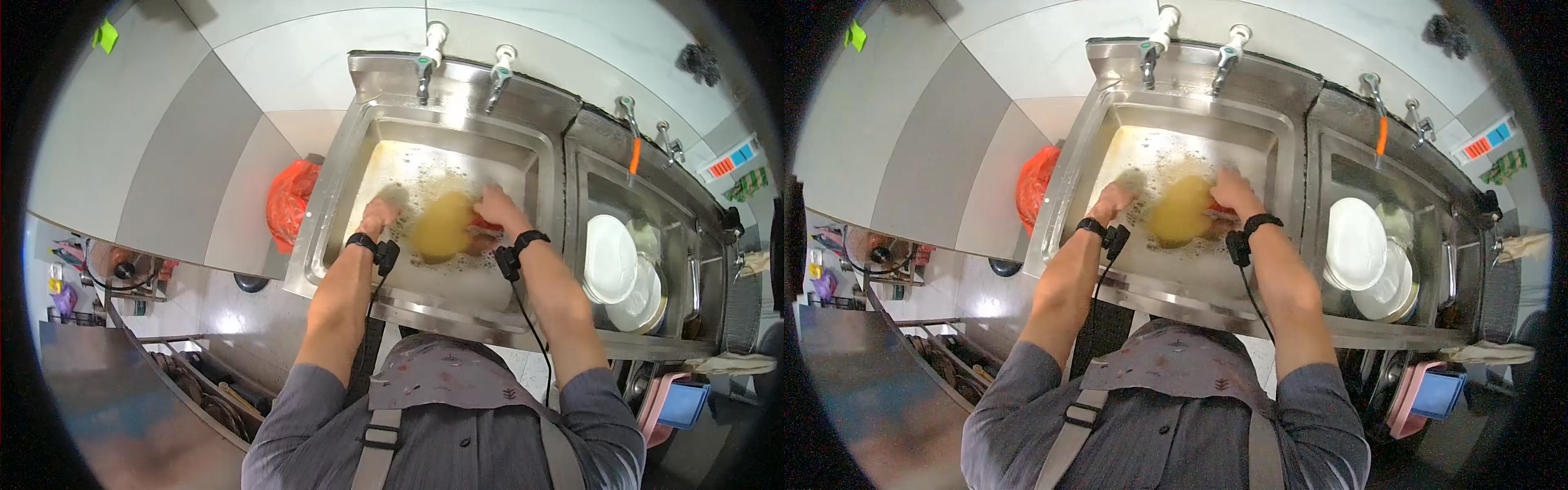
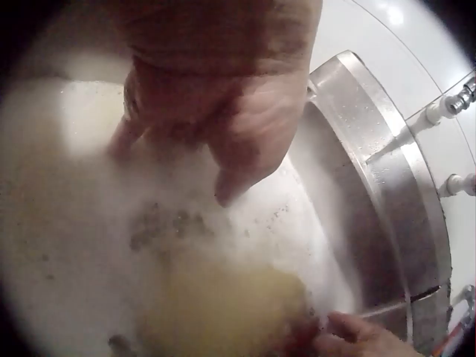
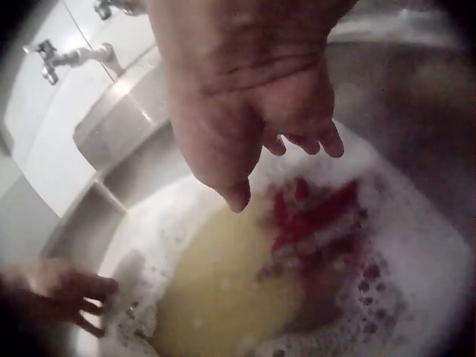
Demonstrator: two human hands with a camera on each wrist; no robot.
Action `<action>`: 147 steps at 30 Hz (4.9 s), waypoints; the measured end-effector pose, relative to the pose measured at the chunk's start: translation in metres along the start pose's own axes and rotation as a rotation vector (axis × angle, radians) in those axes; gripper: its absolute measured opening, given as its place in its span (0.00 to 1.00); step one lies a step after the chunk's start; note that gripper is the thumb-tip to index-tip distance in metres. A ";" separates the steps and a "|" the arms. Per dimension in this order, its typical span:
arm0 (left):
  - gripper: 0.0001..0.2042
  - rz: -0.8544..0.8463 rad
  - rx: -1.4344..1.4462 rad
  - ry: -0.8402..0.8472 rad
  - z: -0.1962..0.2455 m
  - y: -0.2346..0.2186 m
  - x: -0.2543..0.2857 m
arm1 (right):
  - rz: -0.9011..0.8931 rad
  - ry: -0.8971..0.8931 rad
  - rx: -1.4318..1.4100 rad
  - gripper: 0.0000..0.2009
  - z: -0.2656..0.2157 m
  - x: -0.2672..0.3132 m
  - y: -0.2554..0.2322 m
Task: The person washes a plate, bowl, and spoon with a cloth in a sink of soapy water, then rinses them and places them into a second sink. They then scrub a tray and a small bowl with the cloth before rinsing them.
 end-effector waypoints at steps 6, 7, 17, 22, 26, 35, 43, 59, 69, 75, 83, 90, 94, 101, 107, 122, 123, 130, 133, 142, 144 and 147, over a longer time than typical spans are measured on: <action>0.22 -0.173 0.315 -0.217 -0.025 0.035 -0.007 | -0.256 0.187 0.053 0.34 0.015 -0.013 0.117; 0.22 -0.178 0.311 -0.213 -0.023 0.039 -0.005 | -0.285 0.213 0.028 0.33 0.016 -0.011 0.123; 0.16 -0.173 -0.021 0.125 -0.033 0.074 -0.059 | -0.183 -0.012 0.445 0.21 -0.005 -0.002 0.166; 0.13 -0.196 0.740 -0.307 -0.050 0.037 -0.033 | -0.579 -0.519 0.470 0.14 -0.134 0.015 0.115; 0.06 -0.326 0.762 -0.209 -0.033 0.027 -0.019 | -0.651 -0.413 0.221 0.15 -0.163 -0.004 0.130; 0.14 -0.532 0.875 -0.110 -0.017 0.030 0.011 | 0.104 -0.446 -0.409 0.36 -0.193 -0.011 0.018; 0.23 -0.417 1.102 -0.090 -0.008 0.004 0.036 | 0.148 -0.142 0.103 0.31 -0.081 -0.033 0.054; 0.28 -0.332 1.375 -0.152 0.019 0.026 0.024 | 0.120 -0.326 -0.580 0.35 -0.187 0.000 0.025; 0.26 -0.357 1.281 -0.105 0.004 0.029 0.045 | 0.092 -0.192 -0.255 0.36 -0.106 -0.020 0.038; 0.21 -0.260 1.502 -0.104 0.009 0.027 0.035 | 0.013 -0.137 0.121 0.21 -0.104 -0.011 0.070; 0.19 -0.145 1.573 -0.077 0.015 0.036 0.019 | 0.328 -0.252 -0.404 0.17 -0.155 0.051 0.018; 0.20 -0.153 1.479 -0.070 0.012 0.014 0.054 | 0.127 -0.556 -0.434 0.14 -0.065 0.009 0.061; 0.19 -0.174 1.432 -0.055 0.011 0.020 0.061 | 0.328 0.021 -0.773 0.29 -0.002 0.017 0.006; 0.18 -0.257 1.438 -0.008 0.009 0.019 0.055 | -0.166 0.086 -1.171 0.15 0.001 0.024 -0.007; 0.25 0.083 1.246 -0.184 0.004 -0.005 0.051 | 0.346 0.051 -1.006 0.12 -0.003 0.025 -0.035; 0.18 -0.160 2.050 -0.035 0.058 -0.001 0.065 | 0.437 -0.507 -0.298 0.31 -0.091 0.117 -0.047; 0.18 -0.161 2.050 -0.036 0.061 0.001 0.071 | 0.404 -0.524 -0.319 0.31 -0.098 0.120 -0.046; 0.22 -0.427 1.931 0.235 0.078 0.027 0.072 | 0.334 -0.630 -0.729 0.29 -0.138 0.137 -0.059; 0.29 -0.623 2.050 0.158 0.108 0.026 0.107 | 0.345 -0.652 -0.727 0.25 -0.162 0.140 -0.063; 0.42 -0.595 1.854 0.277 0.133 0.027 0.142 | 0.522 -0.636 -0.563 0.24 -0.164 0.088 -0.090; 0.36 -0.612 1.721 0.349 0.129 0.032 0.138 | 0.469 -0.583 -0.707 0.24 -0.153 0.073 -0.092; 0.32 -0.609 1.600 0.296 0.120 0.039 0.130 | 0.038 -0.477 -1.192 0.25 -0.146 0.053 -0.073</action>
Point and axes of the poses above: each hand's wrist, its own x-axis away from the middle knuckle, its own y-axis out of the palm, z = x × y, the point moved 9 cm from there along -x, towards the middle knuckle, and after that the axes turned 6 degrees about x, right-handed, at the moved point
